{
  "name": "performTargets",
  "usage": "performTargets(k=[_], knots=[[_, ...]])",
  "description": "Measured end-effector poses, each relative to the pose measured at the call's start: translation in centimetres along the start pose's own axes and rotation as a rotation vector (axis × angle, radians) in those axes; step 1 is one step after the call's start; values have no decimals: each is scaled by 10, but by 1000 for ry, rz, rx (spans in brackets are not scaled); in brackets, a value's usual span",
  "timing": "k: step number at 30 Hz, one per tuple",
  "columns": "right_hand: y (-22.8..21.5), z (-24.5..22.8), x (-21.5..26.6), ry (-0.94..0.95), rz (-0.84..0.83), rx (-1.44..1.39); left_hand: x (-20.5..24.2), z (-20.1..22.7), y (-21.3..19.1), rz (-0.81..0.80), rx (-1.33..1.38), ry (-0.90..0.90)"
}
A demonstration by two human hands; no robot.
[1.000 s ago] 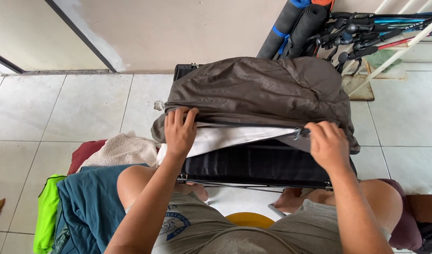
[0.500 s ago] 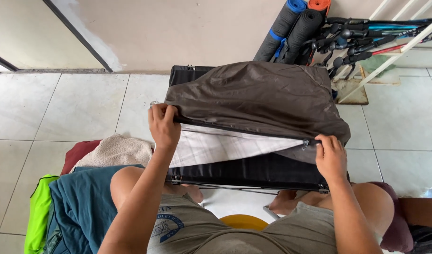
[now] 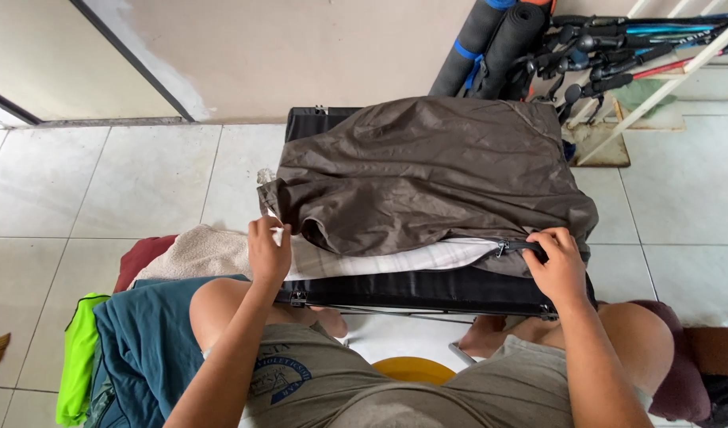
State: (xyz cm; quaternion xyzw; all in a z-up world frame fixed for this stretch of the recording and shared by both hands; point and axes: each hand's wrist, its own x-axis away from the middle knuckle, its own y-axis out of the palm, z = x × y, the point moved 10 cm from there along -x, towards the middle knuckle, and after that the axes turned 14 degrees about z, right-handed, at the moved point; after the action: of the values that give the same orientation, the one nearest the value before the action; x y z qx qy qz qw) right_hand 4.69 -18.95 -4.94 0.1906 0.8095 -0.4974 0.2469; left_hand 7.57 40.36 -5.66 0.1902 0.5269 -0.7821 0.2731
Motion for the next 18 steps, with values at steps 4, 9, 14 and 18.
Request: performTargets(k=[4, 9, 14, 18], knots=[[4, 0, 2, 49, -29, 8, 21, -59, 44, -260, 369, -653], [8, 0, 0, 57, -36, 32, -6, -43, 60, -321, 450, -604], [8, 7, 5, 52, -7, 31, -49, -23, 29, -207, 955, -842], [25, 27, 9, 110, -96, 61, -56, 11, -16, -345, 880, -977]])
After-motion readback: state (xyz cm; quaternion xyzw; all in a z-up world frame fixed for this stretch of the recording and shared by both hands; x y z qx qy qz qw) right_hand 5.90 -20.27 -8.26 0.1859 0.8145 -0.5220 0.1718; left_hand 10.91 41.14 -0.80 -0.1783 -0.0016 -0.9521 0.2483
